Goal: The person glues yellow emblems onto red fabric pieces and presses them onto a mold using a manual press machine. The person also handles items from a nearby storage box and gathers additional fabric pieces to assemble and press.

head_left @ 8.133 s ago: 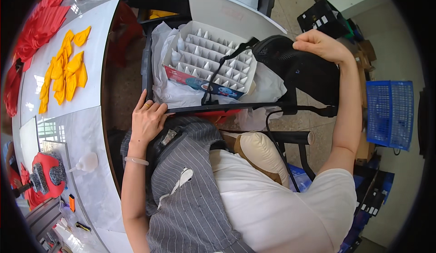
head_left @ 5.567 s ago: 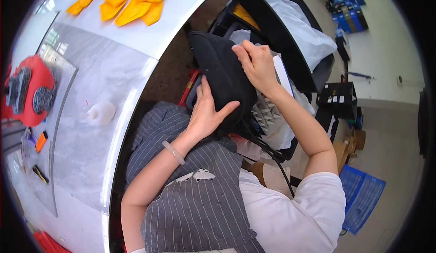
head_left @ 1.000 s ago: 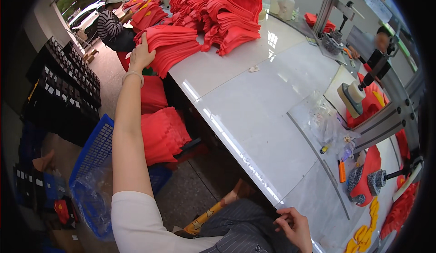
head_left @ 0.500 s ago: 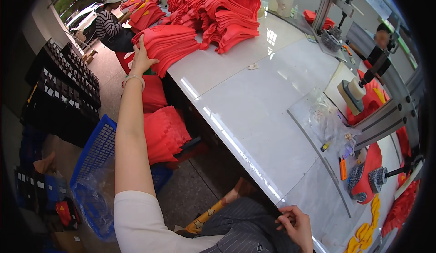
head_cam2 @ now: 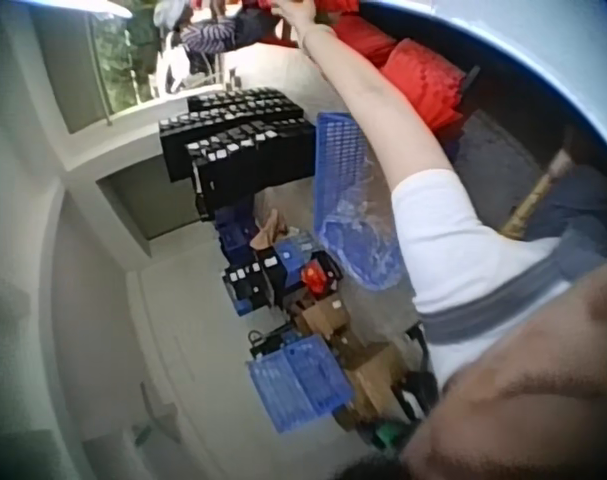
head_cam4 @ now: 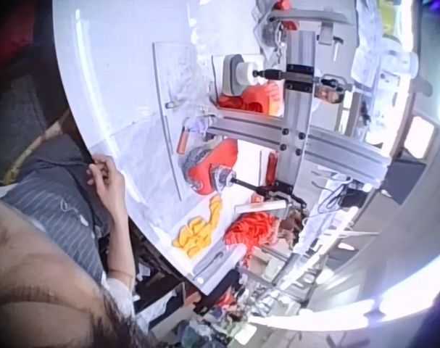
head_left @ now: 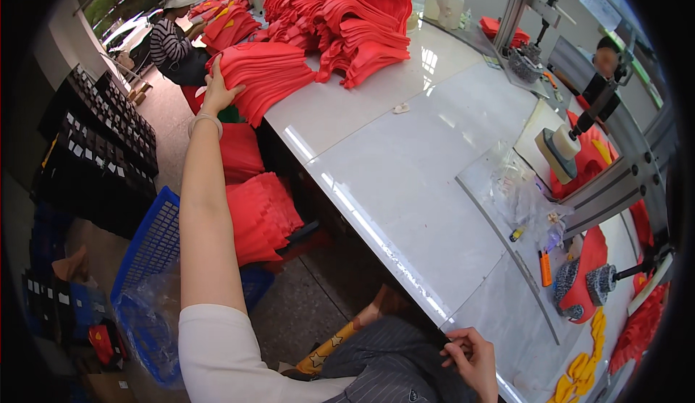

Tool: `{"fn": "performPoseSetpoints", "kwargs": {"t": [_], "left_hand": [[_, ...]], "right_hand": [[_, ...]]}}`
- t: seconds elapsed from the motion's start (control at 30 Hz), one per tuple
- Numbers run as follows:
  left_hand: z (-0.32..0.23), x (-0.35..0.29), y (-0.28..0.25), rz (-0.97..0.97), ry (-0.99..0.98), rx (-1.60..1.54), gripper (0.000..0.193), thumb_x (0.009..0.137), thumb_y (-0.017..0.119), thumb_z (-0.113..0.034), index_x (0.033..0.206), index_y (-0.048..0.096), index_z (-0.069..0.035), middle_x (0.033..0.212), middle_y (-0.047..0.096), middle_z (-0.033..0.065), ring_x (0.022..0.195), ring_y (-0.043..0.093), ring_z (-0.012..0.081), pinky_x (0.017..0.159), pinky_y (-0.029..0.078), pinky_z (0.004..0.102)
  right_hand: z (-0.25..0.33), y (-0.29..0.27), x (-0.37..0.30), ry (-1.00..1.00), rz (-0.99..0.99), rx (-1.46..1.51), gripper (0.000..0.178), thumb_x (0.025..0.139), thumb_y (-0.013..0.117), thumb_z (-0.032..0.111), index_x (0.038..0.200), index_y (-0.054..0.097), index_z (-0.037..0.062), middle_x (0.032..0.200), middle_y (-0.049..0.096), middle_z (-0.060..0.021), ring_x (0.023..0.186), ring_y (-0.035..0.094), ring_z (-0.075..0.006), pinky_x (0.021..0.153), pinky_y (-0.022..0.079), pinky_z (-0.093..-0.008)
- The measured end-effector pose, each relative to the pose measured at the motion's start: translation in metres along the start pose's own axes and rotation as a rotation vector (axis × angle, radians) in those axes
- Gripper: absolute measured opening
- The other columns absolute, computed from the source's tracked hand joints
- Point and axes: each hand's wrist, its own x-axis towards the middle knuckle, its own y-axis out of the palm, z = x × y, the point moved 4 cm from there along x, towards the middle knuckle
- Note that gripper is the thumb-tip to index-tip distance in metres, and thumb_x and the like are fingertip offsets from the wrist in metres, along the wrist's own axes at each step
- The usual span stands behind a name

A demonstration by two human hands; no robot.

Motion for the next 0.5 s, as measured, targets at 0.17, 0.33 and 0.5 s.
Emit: {"fn": "performPoseSetpoints", "kwargs": {"t": [0.17,0.33,0.5], "left_hand": [[0.004,0.008,0.003,0.156,-0.063,-0.05,0.116,0.066,0.084,-0.031,0.15,0.004,-0.02,0.135,0.045,0.029,0.117,0.052,0.0461,0.1,0.042,0.0461],[-0.003,0.02,-0.002,0.095,0.057,0.016,0.117,0.064,0.083,-0.036,0.149,0.005,-0.019,0.112,0.061,0.0301,0.104,0.06,0.0468,0.097,0.043,0.0517],[-0.048,0.036,-0.009,0.168,-0.155,0.361,0.109,0.064,0.082,-0.029,0.147,0.013,-0.015,0.117,0.058,0.0286,0.108,0.059,0.0439,0.094,0.045,0.0506]], "right_hand": [[0.003,0.001,0.0,0.021,-0.017,-0.002,0.015,0.089,0.06,-0.001,0.104,0.058,-0.0049,0.074,0.065,-0.0095,0.065,0.065,-0.0125,0.056,0.053,-0.023],[0.005,0.001,0.003,0.021,-0.038,0.038,0.013,0.089,0.059,-0.001,0.102,0.058,-0.0056,0.073,0.065,-0.01,0.064,0.065,-0.0129,0.055,0.053,-0.0234],[0.003,0.001,0.004,-0.001,-0.05,0.054,0.012,0.09,0.059,-0.001,0.101,0.058,-0.006,0.073,0.065,-0.0107,0.063,0.065,-0.0131,0.055,0.053,-0.0238]]}}
